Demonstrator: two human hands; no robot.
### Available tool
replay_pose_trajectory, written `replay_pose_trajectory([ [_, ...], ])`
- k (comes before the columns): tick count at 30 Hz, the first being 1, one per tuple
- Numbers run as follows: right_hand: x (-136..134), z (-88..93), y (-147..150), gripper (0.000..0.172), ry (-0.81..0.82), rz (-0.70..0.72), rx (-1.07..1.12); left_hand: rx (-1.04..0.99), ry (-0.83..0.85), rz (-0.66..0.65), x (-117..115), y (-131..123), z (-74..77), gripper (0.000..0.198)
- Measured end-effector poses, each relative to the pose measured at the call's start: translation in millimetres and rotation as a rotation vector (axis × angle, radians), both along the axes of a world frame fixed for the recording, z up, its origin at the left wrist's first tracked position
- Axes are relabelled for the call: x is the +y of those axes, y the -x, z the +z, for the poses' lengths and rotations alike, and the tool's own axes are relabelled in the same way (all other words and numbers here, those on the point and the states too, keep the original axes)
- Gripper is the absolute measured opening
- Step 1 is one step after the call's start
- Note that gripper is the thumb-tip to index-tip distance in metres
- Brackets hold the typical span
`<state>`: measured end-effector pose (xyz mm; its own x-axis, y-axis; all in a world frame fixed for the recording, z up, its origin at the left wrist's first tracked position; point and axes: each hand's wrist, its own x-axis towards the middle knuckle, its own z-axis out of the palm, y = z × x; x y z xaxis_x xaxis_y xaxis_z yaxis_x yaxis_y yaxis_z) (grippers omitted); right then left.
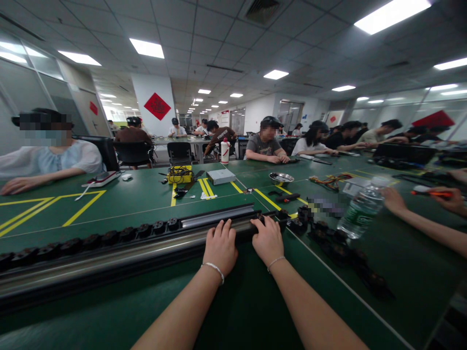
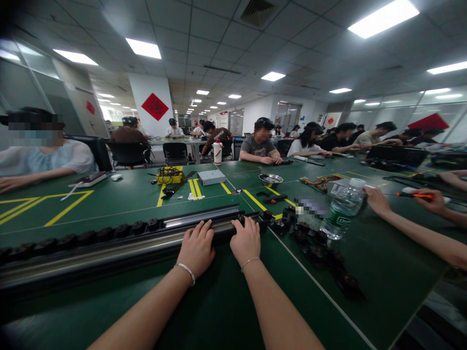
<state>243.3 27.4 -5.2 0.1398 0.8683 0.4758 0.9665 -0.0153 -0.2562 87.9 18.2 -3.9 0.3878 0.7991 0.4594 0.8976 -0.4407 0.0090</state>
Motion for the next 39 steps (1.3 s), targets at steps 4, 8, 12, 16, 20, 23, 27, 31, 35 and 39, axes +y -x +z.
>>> replay_pose_trajectory([
  [4,0.1,-0.1,0.2,0.046,0.003,-0.002,-0.003,-0.002,0.005,0.009,-0.7,-0.3,1.0,0.035],
  [8,-0.6,0.7,1.0,0.046,0.006,-0.005,-0.007,-0.001,0.017,0.009,-1.3,-0.7,2.1,0.035],
  [12,-0.4,1.3,0.4,0.045,0.006,-0.006,-0.012,-0.002,0.010,0.010,-0.6,-0.6,0.9,0.036],
  [16,0.3,1.2,-1.7,0.045,-0.001,-0.014,-0.009,-0.003,-0.001,0.005,0.3,-0.3,-1.0,0.035],
  [20,0.6,1.0,-2.2,0.045,-0.005,-0.019,-0.014,-0.007,-0.013,-0.002,0.5,0.2,-1.6,0.035],
  [23,0.6,0.7,-1.9,0.045,-0.005,-0.025,-0.016,-0.006,-0.018,-0.003,0.4,0.3,-1.5,0.035],
  [27,0.5,0.5,-2.4,0.045,-0.011,-0.030,-0.018,-0.003,-0.011,-0.004,0.5,0.0,-1.1,0.035],
  [31,0.6,0.9,-3.7,0.045,-0.013,-0.039,-0.017,0.002,-0.003,0.001,0.4,-0.3,-0.6,0.036],
  [35,0.3,1.4,-4.3,0.045,-0.009,-0.054,-0.012,0.010,0.006,0.006,0.2,-0.5,-0.5,0.036],
  [39,-0.6,1.2,-3.6,0.045,-0.006,-0.067,-0.017,0.006,-0.010,0.007,0.5,-0.6,-1.2,0.036],
])
